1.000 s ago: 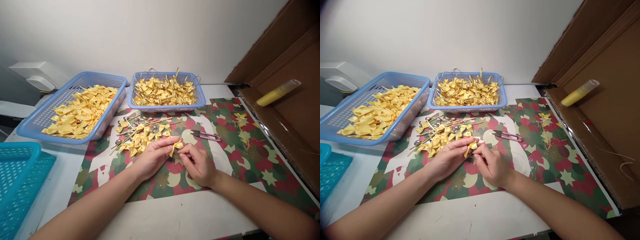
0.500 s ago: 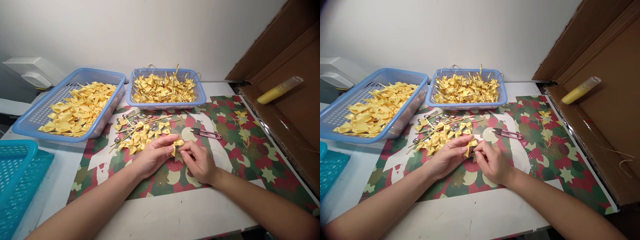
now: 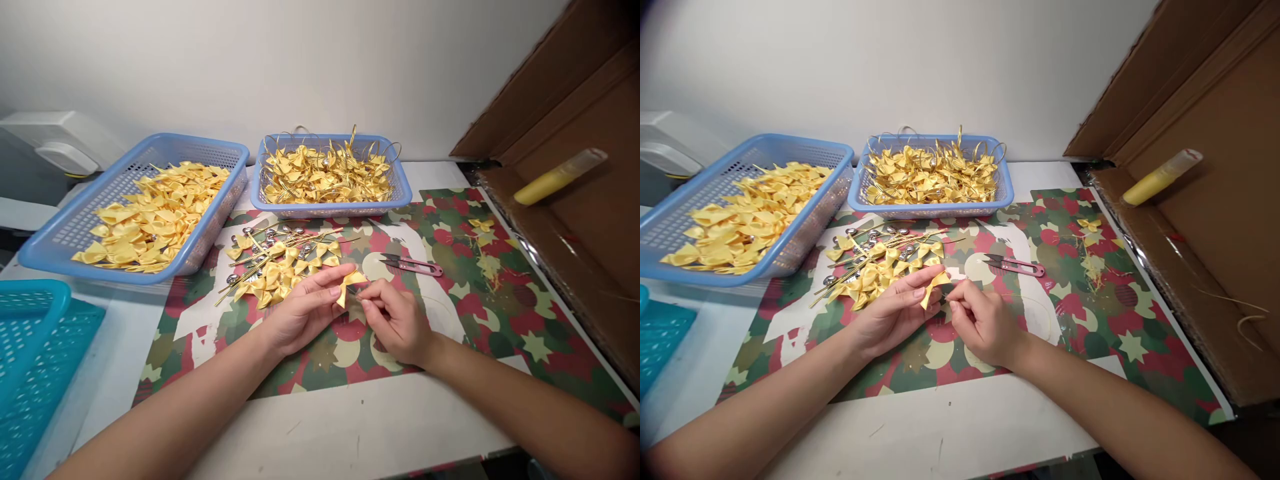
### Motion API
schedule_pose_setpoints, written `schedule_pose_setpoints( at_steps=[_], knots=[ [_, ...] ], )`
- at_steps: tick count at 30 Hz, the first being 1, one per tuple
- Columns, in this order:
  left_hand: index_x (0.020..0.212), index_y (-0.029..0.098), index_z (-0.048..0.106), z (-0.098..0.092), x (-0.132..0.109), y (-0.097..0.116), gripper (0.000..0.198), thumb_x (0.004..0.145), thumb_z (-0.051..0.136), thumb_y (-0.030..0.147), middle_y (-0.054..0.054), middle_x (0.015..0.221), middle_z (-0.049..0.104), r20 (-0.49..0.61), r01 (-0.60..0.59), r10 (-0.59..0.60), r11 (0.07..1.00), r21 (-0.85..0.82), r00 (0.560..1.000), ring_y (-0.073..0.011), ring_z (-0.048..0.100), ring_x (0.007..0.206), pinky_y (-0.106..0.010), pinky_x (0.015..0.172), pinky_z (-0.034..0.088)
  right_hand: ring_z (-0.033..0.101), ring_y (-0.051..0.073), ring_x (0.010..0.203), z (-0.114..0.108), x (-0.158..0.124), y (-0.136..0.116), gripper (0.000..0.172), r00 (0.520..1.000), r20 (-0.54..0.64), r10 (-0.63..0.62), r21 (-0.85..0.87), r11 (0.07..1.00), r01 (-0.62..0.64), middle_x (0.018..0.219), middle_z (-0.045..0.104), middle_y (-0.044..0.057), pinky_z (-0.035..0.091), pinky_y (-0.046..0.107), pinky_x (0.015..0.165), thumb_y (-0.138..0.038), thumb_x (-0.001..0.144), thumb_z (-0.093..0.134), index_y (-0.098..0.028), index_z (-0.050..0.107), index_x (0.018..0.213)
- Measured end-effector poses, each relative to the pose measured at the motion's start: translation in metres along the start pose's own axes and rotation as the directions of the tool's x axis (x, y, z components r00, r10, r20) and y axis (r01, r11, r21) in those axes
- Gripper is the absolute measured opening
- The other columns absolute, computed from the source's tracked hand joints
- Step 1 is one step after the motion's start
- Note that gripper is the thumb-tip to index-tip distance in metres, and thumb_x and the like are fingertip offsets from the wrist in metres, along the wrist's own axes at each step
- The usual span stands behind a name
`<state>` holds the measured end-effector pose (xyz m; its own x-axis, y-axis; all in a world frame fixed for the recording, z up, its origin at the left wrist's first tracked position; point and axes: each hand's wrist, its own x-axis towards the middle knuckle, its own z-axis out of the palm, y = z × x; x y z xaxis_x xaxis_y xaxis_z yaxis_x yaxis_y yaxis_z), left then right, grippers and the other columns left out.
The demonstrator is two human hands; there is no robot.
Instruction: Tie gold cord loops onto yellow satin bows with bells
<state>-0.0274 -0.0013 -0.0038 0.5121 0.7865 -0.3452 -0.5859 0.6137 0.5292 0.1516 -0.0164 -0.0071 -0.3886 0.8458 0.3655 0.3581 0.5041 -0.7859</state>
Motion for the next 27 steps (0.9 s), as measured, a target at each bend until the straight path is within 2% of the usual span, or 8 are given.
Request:
schedule_pose_setpoints(
  at_steps=[9,15,23,27],
  knots=[
    [0.104,0.018,0.074,-0.0003,-0.0009,0.0003,0.036,0.069,0.078,0.017,-0.002,0.085,0.071,0.033,0.006,-0.006,1.0,-0.005,0.999,-0.0097,0.058,0.074,-0.023,0.079,0.043,0.032,0.007,0.037,0.0003,-0.0005,0.0002,0.012,1.0,0.0,0.017,0.022,1.0,-0.017,0.047,0.035,-0.01,0.027,0.021,0.041,-0.01,0.089,0.041,-0.021,0.045,0.086],
    [0.105,0.02,0.073,-0.0003,-0.0009,-0.0002,0.034,0.07,0.076,0.016,-0.002,0.083,0.07,0.048,0.013,-0.013,1.0,-0.002,0.999,-0.013,0.061,0.079,-0.026,0.082,0.042,0.032,0.007,0.038,0.0005,0.0,0.0004,0.012,1.0,-0.008,0.001,0.003,1.0,-0.001,0.048,0.035,-0.01,0.028,0.021,0.041,-0.011,0.089,0.041,-0.021,0.045,0.085],
    [0.104,0.018,0.074,0.0002,-0.0008,0.0005,0.036,0.069,0.078,0.015,-0.001,0.08,0.068,0.031,0.014,-0.014,1.0,-0.009,0.999,-0.0104,0.058,0.075,-0.023,0.075,0.042,0.033,0.007,0.038,0.0002,-0.0005,-0.0005,0.012,1.0,-0.008,-0.011,0.015,1.0,0.011,0.047,0.035,-0.01,0.028,0.02,0.04,-0.01,0.089,0.041,-0.021,0.045,0.085],
    [0.104,0.019,0.074,0.0008,-0.0011,0.0006,0.035,0.069,0.077,0.014,-0.002,0.082,0.068,0.032,0.01,-0.009,1.0,-0.017,0.999,-0.011,0.058,0.076,-0.023,0.077,0.042,0.035,0.007,0.036,-0.0005,-0.0007,-0.0012,0.013,1.0,-0.003,0.008,0.014,1.0,-0.008,0.046,0.037,-0.01,0.027,0.02,0.039,-0.01,0.089,0.042,-0.021,0.045,0.085]
  ],
)
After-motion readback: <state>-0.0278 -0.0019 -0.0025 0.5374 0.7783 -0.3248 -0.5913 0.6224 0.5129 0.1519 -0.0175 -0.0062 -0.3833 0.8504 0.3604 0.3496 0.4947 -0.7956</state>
